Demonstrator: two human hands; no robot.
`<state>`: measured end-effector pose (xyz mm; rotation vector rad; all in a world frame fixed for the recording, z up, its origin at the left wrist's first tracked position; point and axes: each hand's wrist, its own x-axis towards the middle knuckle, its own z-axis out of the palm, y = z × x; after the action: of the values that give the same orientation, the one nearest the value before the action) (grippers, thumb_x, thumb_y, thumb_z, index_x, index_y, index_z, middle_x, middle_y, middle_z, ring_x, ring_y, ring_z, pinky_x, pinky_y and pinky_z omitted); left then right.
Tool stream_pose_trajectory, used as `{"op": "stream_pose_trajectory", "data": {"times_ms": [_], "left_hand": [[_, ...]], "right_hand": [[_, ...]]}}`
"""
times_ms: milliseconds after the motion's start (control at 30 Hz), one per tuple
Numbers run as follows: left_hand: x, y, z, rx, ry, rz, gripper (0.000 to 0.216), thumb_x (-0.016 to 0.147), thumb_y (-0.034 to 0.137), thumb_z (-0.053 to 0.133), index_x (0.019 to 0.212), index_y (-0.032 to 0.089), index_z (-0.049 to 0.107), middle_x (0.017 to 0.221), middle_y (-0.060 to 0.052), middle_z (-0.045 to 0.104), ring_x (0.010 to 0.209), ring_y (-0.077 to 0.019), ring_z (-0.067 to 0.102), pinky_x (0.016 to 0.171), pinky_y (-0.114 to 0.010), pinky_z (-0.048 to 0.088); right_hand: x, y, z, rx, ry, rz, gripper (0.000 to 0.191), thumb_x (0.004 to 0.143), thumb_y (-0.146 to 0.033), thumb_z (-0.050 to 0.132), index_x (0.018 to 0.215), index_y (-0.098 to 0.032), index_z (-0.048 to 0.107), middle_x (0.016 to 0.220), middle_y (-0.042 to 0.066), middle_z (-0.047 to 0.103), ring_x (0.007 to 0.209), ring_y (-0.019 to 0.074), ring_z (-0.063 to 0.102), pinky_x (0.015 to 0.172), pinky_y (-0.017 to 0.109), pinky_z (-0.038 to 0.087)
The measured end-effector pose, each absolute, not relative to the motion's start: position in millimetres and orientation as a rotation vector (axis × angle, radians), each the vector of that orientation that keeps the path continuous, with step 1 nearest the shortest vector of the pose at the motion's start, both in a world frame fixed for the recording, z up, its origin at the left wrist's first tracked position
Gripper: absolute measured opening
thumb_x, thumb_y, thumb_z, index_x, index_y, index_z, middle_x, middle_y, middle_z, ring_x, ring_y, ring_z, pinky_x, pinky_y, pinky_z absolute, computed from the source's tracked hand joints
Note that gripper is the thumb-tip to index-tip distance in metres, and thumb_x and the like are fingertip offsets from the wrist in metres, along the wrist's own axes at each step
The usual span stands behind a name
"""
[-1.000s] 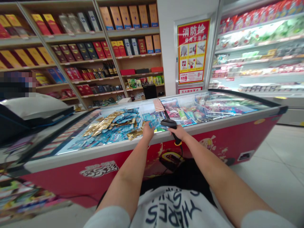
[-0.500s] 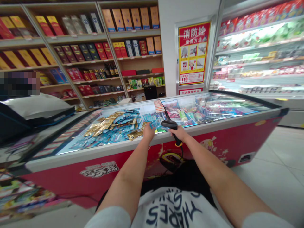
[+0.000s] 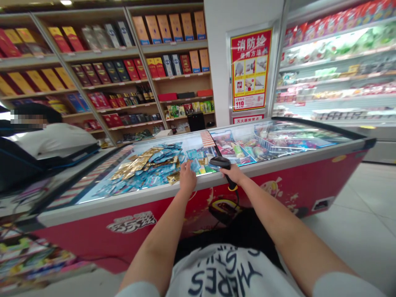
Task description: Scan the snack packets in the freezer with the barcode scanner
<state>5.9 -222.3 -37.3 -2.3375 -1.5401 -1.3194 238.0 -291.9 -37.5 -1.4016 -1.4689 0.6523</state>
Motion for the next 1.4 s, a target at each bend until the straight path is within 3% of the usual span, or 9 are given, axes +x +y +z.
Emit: {"op": "stream_pose_trajectory", "data": {"times_ms": [167,367,600,833,1000,1167,1300,1400], "left_hand": [[-27,-221,-35,-2.099,-1.716,-1.205,0.052,0.079,0.008,0.047,0.13,0.014,0.053,0.131,-0.017,0.049,0.126,-0.0262,0.046,0.107,-0.038,0.037],[-31,-228,-34,-1.953,-1.848,-1.044,0.043,0.08,0.014,0.051,0.12,0.023,0.062,0.144,-0.011,0.042,0.13,-0.0308,0.039,0.102,-0.047,0.036],[-23,-226,-41,-2.141,-1.71,-0.947,0.034,0.088,0.02,0.045,0.111,0.027,0.069,0.124,-0.006,0.065,0.129,-0.0282,0.039,0.105,-0.047,0.029],[-21,-225,-38,-2.16,-1.728,-0.883,0.034,0.083,0.013,0.048,0.103,0.028,0.072,0.12,-0.005,0.067,0.13,-0.0294,0.038,0.104,-0.048,0.029],[-4,-230,-26,-2.157,-1.701,-0.933,0.044,0.085,0.015,0.045,0.124,0.026,0.063,0.131,-0.008,0.06,0.128,-0.0289,0.042,0.102,-0.046,0.034],[15,-215,-8,-2.265,-1.773,-0.636,0.049,0.092,0.035,0.041,0.137,0.021,0.053,0.142,-0.011,0.052,0.137,-0.0348,0.032,0.107,-0.052,0.029],[25,-197,-1,-2.372,-1.788,-0.331,0.054,0.093,0.044,0.036,0.136,0.017,0.054,0.135,-0.015,0.058,0.145,-0.0395,0.014,0.11,-0.06,0.018],[35,-194,0,-2.403,-1.709,-0.228,0.047,0.094,0.041,0.036,0.126,0.019,0.062,0.127,-0.015,0.063,0.146,-0.0368,0.016,0.111,-0.06,0.015]], "right_hand": [[236,-296,-34,-1.427,-1.447,0.645,0.034,0.078,-0.039,0.063,0.051,-0.019,0.065,0.057,0.005,0.067,0.058,0.0194,0.061,0.064,0.031,0.045],[236,-294,-35,-1.428,-1.454,0.632,0.035,0.078,-0.041,0.064,0.051,-0.019,0.066,0.057,0.005,0.067,0.059,0.0199,0.062,0.065,0.031,0.045],[237,-295,-34,-1.41,-1.455,0.644,0.035,0.078,-0.041,0.064,0.052,-0.019,0.066,0.058,0.005,0.067,0.06,0.0199,0.063,0.066,0.031,0.045],[237,-295,-35,-1.42,-1.452,0.642,0.035,0.077,-0.044,0.063,0.052,-0.019,0.067,0.058,0.005,0.067,0.06,0.0199,0.062,0.064,0.031,0.044],[238,-295,-34,-1.445,-1.452,0.64,0.036,0.077,-0.044,0.063,0.052,-0.019,0.066,0.057,0.005,0.067,0.059,0.0197,0.062,0.064,0.03,0.044],[238,-295,-35,-1.43,-1.461,0.634,0.035,0.077,-0.042,0.063,0.053,-0.018,0.066,0.057,0.005,0.066,0.06,0.0193,0.062,0.065,0.03,0.044],[239,-293,-37,-1.417,-1.468,0.642,0.035,0.077,-0.043,0.063,0.053,-0.018,0.066,0.058,0.005,0.067,0.061,0.0195,0.063,0.066,0.03,0.044],[239,-294,-36,-1.409,-1.47,0.642,0.034,0.077,-0.042,0.063,0.053,-0.018,0.066,0.057,0.004,0.066,0.06,0.019,0.061,0.065,0.03,0.044]]}}
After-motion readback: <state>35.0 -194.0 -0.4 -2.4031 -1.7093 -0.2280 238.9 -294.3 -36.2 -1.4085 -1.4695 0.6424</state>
